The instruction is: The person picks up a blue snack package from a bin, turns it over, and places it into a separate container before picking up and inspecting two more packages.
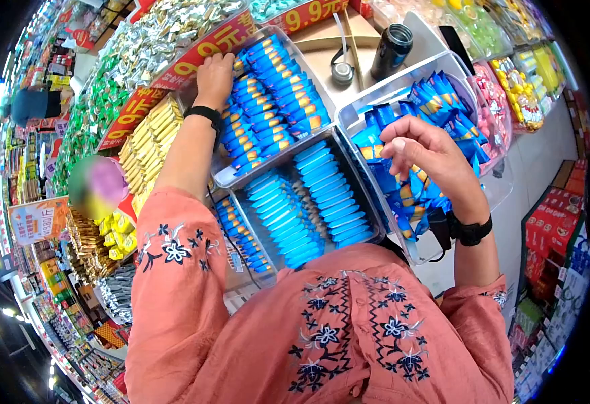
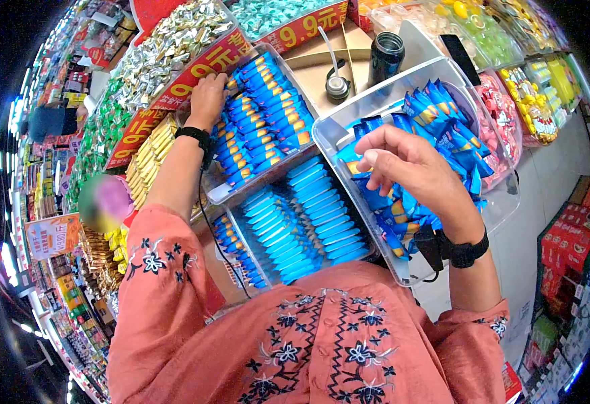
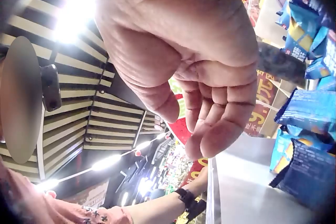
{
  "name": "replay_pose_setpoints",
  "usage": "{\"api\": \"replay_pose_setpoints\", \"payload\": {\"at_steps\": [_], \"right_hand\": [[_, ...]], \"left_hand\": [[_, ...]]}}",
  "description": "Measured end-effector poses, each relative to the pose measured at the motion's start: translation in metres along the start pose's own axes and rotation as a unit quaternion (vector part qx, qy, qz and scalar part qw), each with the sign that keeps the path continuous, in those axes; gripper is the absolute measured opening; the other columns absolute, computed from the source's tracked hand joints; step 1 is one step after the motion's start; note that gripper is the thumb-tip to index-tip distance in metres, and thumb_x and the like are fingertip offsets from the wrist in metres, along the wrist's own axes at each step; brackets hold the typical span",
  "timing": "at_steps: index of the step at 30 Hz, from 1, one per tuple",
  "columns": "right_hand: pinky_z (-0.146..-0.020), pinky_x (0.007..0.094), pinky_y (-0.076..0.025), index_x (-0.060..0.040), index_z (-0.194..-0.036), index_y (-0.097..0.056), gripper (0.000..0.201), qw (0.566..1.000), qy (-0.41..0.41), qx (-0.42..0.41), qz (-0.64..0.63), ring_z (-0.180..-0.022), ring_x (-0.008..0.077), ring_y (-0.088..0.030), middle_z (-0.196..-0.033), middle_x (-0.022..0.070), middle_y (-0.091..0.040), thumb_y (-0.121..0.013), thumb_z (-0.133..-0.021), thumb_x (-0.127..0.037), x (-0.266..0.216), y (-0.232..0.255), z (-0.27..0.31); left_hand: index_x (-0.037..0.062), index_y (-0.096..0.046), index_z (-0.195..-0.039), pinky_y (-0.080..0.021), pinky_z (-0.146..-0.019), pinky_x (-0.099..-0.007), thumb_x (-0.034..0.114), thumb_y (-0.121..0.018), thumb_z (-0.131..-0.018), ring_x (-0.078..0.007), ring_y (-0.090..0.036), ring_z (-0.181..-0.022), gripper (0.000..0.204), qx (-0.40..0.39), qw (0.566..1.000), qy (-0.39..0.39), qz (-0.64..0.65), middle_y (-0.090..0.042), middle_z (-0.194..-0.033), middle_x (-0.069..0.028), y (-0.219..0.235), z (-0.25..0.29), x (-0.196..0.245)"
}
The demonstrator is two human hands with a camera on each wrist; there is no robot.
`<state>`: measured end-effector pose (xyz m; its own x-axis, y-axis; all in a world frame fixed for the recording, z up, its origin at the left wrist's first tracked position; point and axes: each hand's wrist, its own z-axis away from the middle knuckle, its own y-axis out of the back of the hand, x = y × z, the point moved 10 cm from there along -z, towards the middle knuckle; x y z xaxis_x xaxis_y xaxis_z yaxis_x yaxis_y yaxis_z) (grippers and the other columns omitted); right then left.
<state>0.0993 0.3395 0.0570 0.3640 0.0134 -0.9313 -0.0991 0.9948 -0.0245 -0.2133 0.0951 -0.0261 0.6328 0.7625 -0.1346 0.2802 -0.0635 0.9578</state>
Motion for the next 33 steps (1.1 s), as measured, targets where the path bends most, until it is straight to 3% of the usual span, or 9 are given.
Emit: {"api": "replay_pose_setpoints", "payload": {"at_steps": [7, 10, 16, 20, 22, 26, 28, 31, 33], "right_hand": [[-0.065, 0.024, -0.052, -0.0029, -0.115, -0.06, 0.031, 1.0, -0.005, 0.003, 0.001, -0.076, 0.0078, -0.063, -0.097, 0.004, -0.066, -0.057, -0.101, -0.03, 0.004, 0.002, -0.001], [-0.064, 0.0244, -0.052, -0.0026, -0.115, -0.06, 0.03, 1.0, -0.012, 0.01, -0.001, -0.076, 0.0083, -0.063, -0.097, 0.0045, -0.066, -0.056, -0.1, -0.028, 0.002, 0.003, 0.002], [-0.064, 0.024, -0.051, -0.0019, -0.115, -0.06, 0.035, 0.999, 0.025, 0.031, 0.034, -0.075, 0.0102, -0.066, -0.099, 0.0065, -0.068, -0.057, -0.099, -0.033, -0.002, 0.018, 0.008], [-0.064, 0.024, -0.052, -0.0009, -0.118, -0.06, 0.037, 0.996, 0.054, 0.045, 0.057, -0.076, 0.0103, -0.066, -0.098, 0.0072, -0.067, -0.057, -0.099, -0.032, -0.014, 0.029, 0.018], [-0.063, 0.0239, -0.052, -0.001, -0.118, -0.061, 0.036, 0.993, 0.064, 0.055, 0.088, -0.077, 0.0103, -0.067, -0.098, 0.0071, -0.067, -0.057, -0.099, -0.032, -0.018, 0.033, 0.021], [-0.062, 0.0244, -0.053, -0.0012, -0.118, -0.061, 0.033, 0.983, 0.073, 0.057, 0.16, -0.079, 0.0106, -0.066, -0.098, 0.005, -0.065, -0.059, -0.098, -0.028, -0.02, 0.037, 0.022], [-0.061, 0.0248, -0.053, -0.0014, -0.118, -0.061, 0.032, 0.98, 0.058, 0.041, 0.188, -0.079, 0.0109, -0.066, -0.099, 0.004, -0.065, -0.06, -0.097, -0.026, -0.012, 0.03, 0.019], [-0.064, 0.0328, -0.054, -0.0008, -0.113, -0.063, 0.031, 0.962, 0.058, 0.018, 0.267, -0.077, 0.0177, -0.067, -0.091, 0.0087, -0.068, -0.064, -0.091, -0.023, 0.01, 0.014, 0.01], [-0.068, 0.0363, -0.054, 0.0001, -0.115, -0.062, 0.033, 0.922, 0.087, -0.006, 0.377, -0.079, 0.0225, -0.067, -0.094, 0.0117, -0.068, -0.065, -0.089, -0.02, 0.028, 0.008, -0.001]], "left_hand": [[0.0128, -0.058, -0.111, -0.053, -0.082, -0.0465, 0.008, -0.053, -0.092, -0.0341, -0.061, -0.1, 0.02, 0.0, 1.0, 0.016, 0.001, -0.062, -0.103, -0.0118, -0.015, 0.005, 0.004], [0.0121, -0.055, -0.118, -0.052, -0.085, -0.0487, 0.011, -0.067, -0.085, -0.0374, -0.06, -0.101, 0.035, 0.001, 0.999, 0.029, 0.036, -0.061, -0.105, -0.0139, -0.02, 0.006, 0.001], [0.0152, -0.058, -0.117, -0.054, -0.081, -0.0484, 0.017, -0.047, -0.097, -0.0353, -0.064, -0.099, 0.023, -0.016, 0.999, -0.037, 0.0, -0.063, -0.105, -0.015, -0.016, 0.006, 0.007], [0.0154, -0.057, -0.128, -0.053, -0.087, -0.0493, 0.025, -0.061, -0.094, -0.0376, -0.064, -0.105, 0.036, -0.081, 0.996, -0.022, 0.035, -0.065, -0.113, -0.0167, -0.016, 0.004, -0.001], [0.0091, -0.054, -0.134, -0.052, -0.092, -0.0448, 0.027, -0.069, -0.089, -0.0364, -0.065, -0.108, 0.051, -0.09, 0.986, 0.02, 0.139, -0.066, -0.117, -0.0189, -0.005, -0.004, -0.01], [-0.0021, -0.053, -0.134, -0.05, -0.095, -0.0347, 0.029, -0.069, -0.094, -0.0234, -0.065, -0.111, 0.054, -0.116, 0.899, 0.067, 0.418, -0.068, -0.12, -0.0155, 0.06, -0.023, 0.005], [-0.0029, -0.057, -0.13, -0.049, -0.095, -0.0311, 0.026, -0.067, -0.097, -0.0182, -0.064, -0.109, 0.046, -0.059, 0.851, 0.054, 0.519, -0.068, -0.118, -0.0117, 0.162, 0.0, 0.06], [-0.0014, -0.06, -0.128, -0.048, -0.094, -0.0286, 0.024, -0.065, -0.098, -0.0169, -0.063, -0.107, 0.04, -0.017, 0.865, 0.032, 0.501, -0.068, -0.117, -0.0104, 0.246, 0.038, 0.104], [-0.0007, -0.061, -0.127, -0.048, -0.093, -0.0271, 0.024, -0.066, -0.098, -0.0148, -0.062, -0.106, 0.038, 0.003, 0.832, 0.031, 0.553, -0.068, -0.115, -0.0089, 0.262, 0.068, 0.125]]}}
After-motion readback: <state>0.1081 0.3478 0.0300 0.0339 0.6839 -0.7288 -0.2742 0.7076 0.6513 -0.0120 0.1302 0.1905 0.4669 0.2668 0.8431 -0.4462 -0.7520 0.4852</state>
